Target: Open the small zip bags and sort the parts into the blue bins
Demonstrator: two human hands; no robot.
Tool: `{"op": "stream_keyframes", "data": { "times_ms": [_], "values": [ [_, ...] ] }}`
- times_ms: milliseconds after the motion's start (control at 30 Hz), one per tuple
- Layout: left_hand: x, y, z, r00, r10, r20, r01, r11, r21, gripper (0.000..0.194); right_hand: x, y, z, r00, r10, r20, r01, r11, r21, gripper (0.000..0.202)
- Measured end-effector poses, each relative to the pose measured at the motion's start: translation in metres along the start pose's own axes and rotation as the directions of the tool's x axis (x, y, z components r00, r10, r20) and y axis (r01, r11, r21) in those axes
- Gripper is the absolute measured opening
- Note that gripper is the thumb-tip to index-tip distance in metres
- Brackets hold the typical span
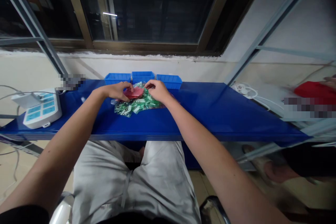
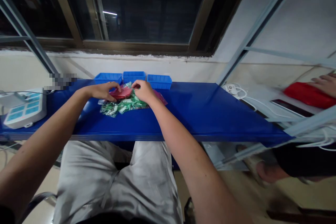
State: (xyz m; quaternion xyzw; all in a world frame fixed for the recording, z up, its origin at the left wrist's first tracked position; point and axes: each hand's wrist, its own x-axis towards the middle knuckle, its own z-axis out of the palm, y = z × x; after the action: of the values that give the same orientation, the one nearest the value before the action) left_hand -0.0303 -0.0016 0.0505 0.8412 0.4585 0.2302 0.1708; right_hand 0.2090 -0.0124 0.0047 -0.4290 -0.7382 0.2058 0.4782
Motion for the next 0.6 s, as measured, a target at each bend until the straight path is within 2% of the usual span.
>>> {"op": "stream_keyframes", "data": {
  "times_ms": [33,100,300,467,600],
  "values": [
    [0.0,-0.001,0.001,0.992,0.02,0.127,-0.023,1.0,0.019,0.042,0.0,0.0,0.0,1.0,0.005,0.001,-0.005,1.0,-0.004,0.021],
    [0.002,0.0,0.002,0.982,0.04,0.185,-0.048,0.998,0.037,0.046,-0.001,-0.002,-0.001,1.0,0.013,0.001,-0.013,1.0,-0.016,0.02],
    [0.002,0.011,-0.007,0.968,0.055,0.243,-0.069,0.996,0.05,0.046,-0.003,-0.006,-0.002,0.999,0.003,0.044,-0.001,0.999,-0.051,0.018],
    [0.001,0.009,-0.008,0.974,0.039,0.222,-0.037,0.999,-0.013,0.037,-0.003,-0.003,-0.002,0.992,-0.115,0.047,0.119,0.99,-0.077,0.017],
    [0.002,0.01,-0.002,0.983,0.099,0.155,-0.092,0.994,-0.051,0.028,-0.006,-0.004,-0.002,0.97,-0.2,0.139,0.218,0.967,-0.129,0.03]
  ]
}}
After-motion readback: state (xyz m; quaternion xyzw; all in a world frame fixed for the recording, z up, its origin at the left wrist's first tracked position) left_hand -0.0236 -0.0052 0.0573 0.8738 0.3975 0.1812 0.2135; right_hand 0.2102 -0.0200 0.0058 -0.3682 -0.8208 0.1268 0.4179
